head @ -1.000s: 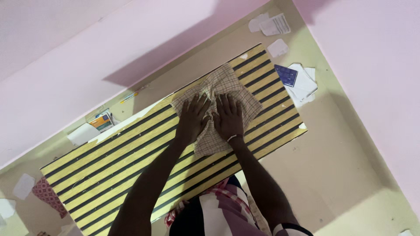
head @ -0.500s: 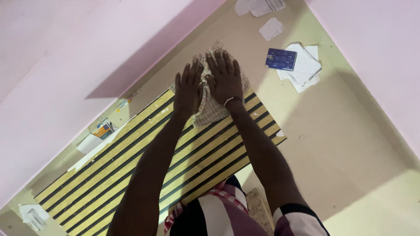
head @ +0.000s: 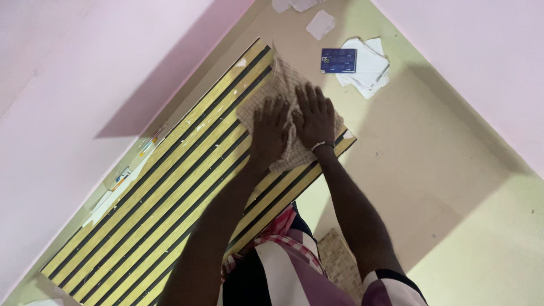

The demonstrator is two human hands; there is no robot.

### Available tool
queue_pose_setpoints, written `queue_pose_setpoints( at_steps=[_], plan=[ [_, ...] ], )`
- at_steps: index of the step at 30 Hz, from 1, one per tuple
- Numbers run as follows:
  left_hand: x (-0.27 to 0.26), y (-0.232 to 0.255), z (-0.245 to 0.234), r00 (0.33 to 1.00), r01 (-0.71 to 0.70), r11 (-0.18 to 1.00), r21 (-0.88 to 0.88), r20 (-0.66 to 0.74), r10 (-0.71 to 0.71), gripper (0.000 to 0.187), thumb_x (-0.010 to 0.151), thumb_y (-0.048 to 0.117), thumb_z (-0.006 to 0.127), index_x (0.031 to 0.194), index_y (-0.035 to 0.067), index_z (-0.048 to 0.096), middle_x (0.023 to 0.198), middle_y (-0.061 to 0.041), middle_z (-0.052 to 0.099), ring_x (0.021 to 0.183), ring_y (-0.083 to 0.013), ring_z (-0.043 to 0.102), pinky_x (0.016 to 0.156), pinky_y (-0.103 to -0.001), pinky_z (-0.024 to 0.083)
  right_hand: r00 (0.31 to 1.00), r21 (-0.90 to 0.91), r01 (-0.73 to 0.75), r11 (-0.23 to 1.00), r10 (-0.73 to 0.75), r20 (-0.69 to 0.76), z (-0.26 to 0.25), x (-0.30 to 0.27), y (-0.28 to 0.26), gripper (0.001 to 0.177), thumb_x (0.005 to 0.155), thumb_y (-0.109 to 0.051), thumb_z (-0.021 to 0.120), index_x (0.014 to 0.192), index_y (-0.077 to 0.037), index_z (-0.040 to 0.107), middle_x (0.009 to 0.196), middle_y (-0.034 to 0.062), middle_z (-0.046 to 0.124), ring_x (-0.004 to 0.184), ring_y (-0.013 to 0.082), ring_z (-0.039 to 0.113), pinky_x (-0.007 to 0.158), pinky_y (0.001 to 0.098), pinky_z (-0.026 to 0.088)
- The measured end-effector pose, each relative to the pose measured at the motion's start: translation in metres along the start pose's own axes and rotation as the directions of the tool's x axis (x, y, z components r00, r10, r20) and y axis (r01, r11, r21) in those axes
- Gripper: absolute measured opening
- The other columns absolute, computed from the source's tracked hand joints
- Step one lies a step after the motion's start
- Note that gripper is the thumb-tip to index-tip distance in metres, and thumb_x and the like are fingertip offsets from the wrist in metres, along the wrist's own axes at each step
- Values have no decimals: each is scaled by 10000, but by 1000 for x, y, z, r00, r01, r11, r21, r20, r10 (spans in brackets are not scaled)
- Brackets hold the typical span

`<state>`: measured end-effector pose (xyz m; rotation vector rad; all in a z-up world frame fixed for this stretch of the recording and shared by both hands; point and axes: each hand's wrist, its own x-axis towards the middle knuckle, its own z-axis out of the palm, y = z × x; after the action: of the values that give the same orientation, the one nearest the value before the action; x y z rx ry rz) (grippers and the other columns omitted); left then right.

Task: The person cleans the surfaces and edges of a wooden shelf and a white cabinet using a cloth.

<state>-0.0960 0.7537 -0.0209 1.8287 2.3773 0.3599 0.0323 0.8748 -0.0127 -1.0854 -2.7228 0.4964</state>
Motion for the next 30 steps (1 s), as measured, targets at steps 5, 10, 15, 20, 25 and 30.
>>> queue_pose_setpoints(
  at_steps=[5, 10, 15, 20, 25, 30],
  plan=[
    [-61, 44, 11, 991, -133, 987, -86, -16, 132, 622, 1083, 398, 413, 1633, 128, 300, 1705, -109, 244, 1572, -346, 213, 1260, -605, 173, 994, -112, -91, 990, 84, -64, 3, -91, 19, 671, 1023, -391, 526, 1639, -207, 336, 1711, 128, 283, 1582, 387, 213, 1263, 576, 145],
    [-143, 25, 2, 981, -196, 977, -88, -19, 195, 616, 1066, 403, 443, 1615, 143, 341, 1683, -86, 304, 1569, -310, 244, 1262, -584, 181, 989, -78, -110, 991, 101, -107, 43, -170, -33, 679, 1058, -387, 487, 1652, -117, 300, 1715, 195, 245, 1584, 455, 162, 1256, 619, 114],
    [-248, -37, -32, 993, -120, 978, -168, -38, 115, 614, 1052, 375, 493, 1607, 141, 370, 1680, -97, 327, 1562, -317, 251, 1259, -579, 191, 996, -101, -76, 992, 71, -57, 81, -213, -139, 661, 1079, -377, 440, 1658, -111, 263, 1722, 185, 217, 1588, 458, 131, 1261, 628, 101],
    [-364, -104, -82, 980, 50, 985, -164, -182, -80, 607, 1037, 380, 535, 1577, 132, 409, 1657, -112, 355, 1537, -336, 298, 1227, -598, 205, 981, -118, 185, 976, -177, 74, 106, -232, -258, 677, 1070, -424, 411, 1643, -104, 241, 1696, 210, 193, 1574, 454, 123, 1247, 626, 86],
    [-481, -153, -103, 922, 320, 943, -90, -201, -332, 621, 1034, 410, 552, 1565, 110, 434, 1645, -145, 374, 1552, -358, 301, 1249, -598, 215, 845, 37, 524, 851, -525, 104, 142, -248, -366, 686, 1073, -462, 389, 1662, -145, 241, 1725, 173, 207, 1600, 420, 139, 1278, 629, 81],
    [-570, -172, -103, 740, 641, 765, -67, -210, -639, 654, 1034, 466, 455, 1558, 76, 421, 1678, -158, 327, 1577, -371, 234, 1246, -616, 163, 656, 178, 713, 678, -735, 172, 176, -263, -453, 668, 1042, -514, 454, 1638, -232, 346, 1729, 107, 235, 1611, 378, 159, 1295, 624, 99]
  ],
)
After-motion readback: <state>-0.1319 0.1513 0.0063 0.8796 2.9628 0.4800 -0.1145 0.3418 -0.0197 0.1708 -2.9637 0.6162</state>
